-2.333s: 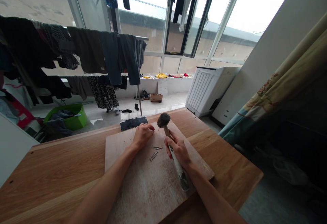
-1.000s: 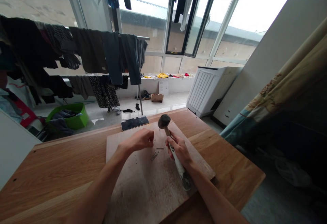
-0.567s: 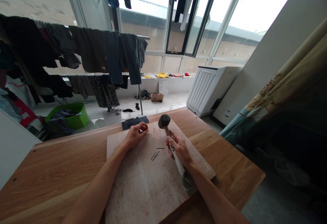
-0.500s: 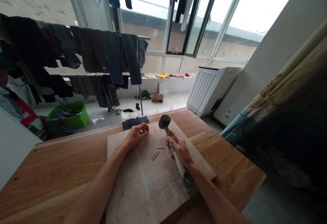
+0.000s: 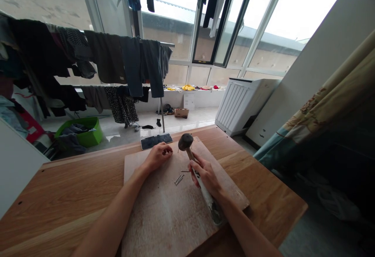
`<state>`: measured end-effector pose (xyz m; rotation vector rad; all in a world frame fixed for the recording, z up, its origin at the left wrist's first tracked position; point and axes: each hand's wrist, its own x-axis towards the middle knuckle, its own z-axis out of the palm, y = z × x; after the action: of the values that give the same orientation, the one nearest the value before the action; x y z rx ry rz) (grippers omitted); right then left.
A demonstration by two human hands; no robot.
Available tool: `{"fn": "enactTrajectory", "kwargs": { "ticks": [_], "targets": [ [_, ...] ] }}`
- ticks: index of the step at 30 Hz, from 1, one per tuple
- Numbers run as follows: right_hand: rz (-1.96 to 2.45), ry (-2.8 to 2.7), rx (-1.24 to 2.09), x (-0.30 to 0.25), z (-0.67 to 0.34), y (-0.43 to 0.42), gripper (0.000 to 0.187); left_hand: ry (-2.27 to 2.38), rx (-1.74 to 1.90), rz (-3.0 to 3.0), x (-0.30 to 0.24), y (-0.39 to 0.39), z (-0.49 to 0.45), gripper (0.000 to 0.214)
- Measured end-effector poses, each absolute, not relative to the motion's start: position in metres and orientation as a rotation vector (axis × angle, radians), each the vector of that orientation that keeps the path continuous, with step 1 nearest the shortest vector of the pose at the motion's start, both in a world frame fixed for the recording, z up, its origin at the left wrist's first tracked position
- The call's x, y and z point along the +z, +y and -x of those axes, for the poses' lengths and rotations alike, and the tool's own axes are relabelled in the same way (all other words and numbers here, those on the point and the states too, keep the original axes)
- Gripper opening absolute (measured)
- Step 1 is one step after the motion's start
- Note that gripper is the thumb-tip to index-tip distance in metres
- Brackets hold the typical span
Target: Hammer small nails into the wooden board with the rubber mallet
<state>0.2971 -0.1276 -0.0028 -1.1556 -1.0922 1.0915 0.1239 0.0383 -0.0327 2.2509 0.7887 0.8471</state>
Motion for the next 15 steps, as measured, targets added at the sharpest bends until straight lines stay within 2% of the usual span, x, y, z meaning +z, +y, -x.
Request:
{"fn": "enactTrajectory", "kwargs": {
  "ticks": [9, 15],
  "targets": [
    [1.098, -1.130, 1.192, -0.010, -0.284, -0.127, 0.054, 0.754, 0.817, -2.237, -0.029, 0.038, -0.124, 0.018],
    [1.134, -1.154, 1.193, -0.013, -0.281, -0.125, 0.056, 0.729, 0.817, -2.245, -0.033, 0.042, -0.124, 0.014]
  ]
}}
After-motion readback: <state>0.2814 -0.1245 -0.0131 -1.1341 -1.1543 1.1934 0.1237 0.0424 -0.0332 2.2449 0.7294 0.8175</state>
